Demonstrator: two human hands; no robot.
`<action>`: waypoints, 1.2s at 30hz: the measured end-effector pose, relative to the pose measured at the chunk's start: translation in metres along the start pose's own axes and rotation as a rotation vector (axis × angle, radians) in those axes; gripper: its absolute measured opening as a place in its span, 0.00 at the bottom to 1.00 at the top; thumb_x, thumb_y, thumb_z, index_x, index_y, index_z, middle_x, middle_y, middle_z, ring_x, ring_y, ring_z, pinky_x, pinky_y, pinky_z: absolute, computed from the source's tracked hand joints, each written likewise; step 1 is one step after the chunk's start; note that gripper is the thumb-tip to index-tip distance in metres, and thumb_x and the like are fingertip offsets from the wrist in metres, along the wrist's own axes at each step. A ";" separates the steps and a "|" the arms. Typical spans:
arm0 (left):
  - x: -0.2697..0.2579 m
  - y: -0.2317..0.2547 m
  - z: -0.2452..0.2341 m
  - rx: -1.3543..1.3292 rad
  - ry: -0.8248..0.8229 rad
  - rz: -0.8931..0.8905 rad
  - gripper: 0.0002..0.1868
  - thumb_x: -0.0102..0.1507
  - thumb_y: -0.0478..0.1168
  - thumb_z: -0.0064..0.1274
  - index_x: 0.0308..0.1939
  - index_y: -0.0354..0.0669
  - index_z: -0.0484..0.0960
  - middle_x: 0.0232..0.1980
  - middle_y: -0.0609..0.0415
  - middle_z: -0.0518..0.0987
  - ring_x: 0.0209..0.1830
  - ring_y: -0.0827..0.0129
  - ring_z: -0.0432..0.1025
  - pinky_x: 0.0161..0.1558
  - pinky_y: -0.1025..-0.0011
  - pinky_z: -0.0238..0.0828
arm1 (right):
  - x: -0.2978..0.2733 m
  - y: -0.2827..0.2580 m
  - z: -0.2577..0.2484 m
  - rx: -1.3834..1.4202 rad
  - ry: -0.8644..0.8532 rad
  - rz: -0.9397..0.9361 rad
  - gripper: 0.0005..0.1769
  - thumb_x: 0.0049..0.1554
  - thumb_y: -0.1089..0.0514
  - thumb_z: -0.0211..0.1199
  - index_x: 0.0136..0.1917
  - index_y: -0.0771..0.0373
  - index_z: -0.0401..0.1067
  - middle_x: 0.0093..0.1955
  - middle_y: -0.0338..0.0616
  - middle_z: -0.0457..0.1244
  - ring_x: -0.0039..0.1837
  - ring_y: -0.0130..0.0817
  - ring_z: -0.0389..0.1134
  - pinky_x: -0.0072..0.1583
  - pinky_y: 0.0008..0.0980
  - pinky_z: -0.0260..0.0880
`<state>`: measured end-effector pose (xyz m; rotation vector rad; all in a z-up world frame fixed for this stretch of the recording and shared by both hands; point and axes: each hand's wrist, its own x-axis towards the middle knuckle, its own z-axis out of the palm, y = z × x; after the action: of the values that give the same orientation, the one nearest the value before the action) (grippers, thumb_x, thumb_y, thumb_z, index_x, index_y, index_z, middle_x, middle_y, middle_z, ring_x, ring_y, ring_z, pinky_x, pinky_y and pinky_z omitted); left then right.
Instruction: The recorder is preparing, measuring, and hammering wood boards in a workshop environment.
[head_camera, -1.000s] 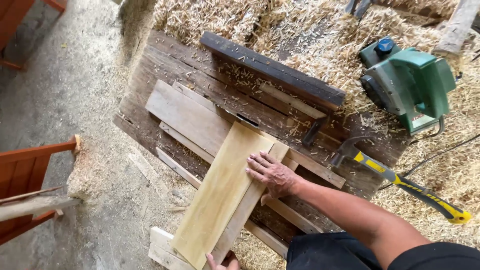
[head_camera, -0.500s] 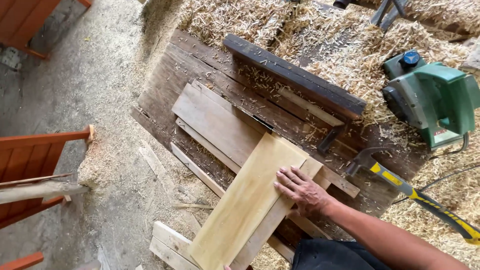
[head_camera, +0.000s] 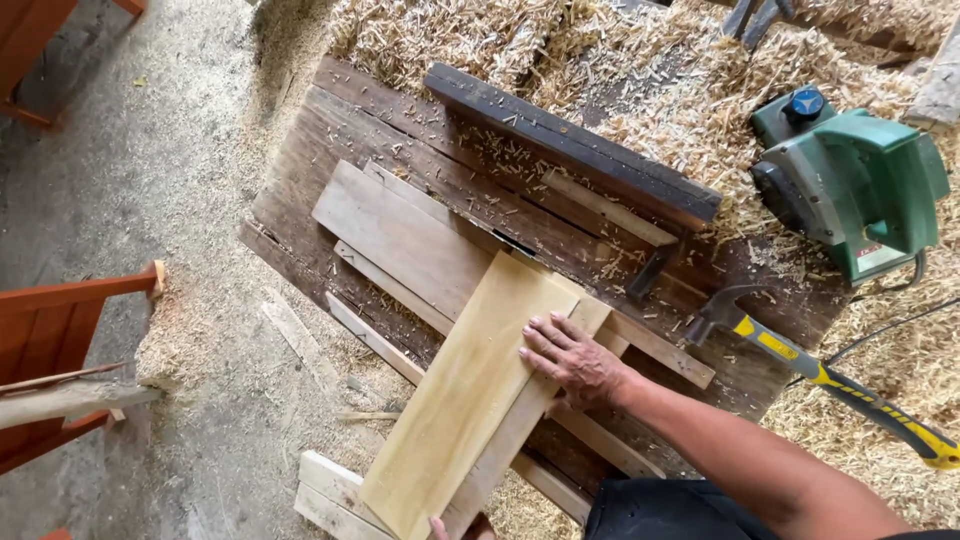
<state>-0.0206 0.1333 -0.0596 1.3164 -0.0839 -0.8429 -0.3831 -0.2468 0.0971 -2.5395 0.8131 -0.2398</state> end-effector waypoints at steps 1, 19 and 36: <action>0.016 -0.003 0.010 0.014 -0.007 0.004 0.34 0.64 0.54 0.51 0.74 0.53 0.66 0.75 0.53 0.67 0.75 0.63 0.60 0.70 0.62 0.67 | 0.004 0.001 -0.002 0.003 -0.003 0.000 0.63 0.46 0.24 0.67 0.77 0.67 0.52 0.81 0.64 0.44 0.82 0.58 0.39 0.78 0.57 0.31; 0.143 0.029 0.031 -0.541 -0.499 -0.308 0.22 0.71 0.46 0.43 0.71 0.56 0.70 0.74 0.57 0.69 0.74 0.59 0.61 0.66 0.33 0.58 | 0.110 0.024 0.004 -0.057 -0.065 0.005 0.65 0.47 0.19 0.62 0.80 0.64 0.47 0.83 0.61 0.40 0.84 0.56 0.35 0.79 0.55 0.27; 0.098 0.087 0.141 -0.347 0.291 -0.118 0.34 0.62 0.54 0.59 0.70 0.46 0.72 0.65 0.50 0.78 0.64 0.53 0.72 0.67 0.52 0.65 | 0.110 0.017 -0.002 0.003 0.051 0.088 0.58 0.54 0.18 0.55 0.77 0.64 0.53 0.81 0.59 0.46 0.83 0.54 0.41 0.80 0.53 0.31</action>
<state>0.0202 -0.0377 0.0188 1.1080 0.3579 -0.7180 -0.3034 -0.3240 0.0937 -2.4970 0.9412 -0.2773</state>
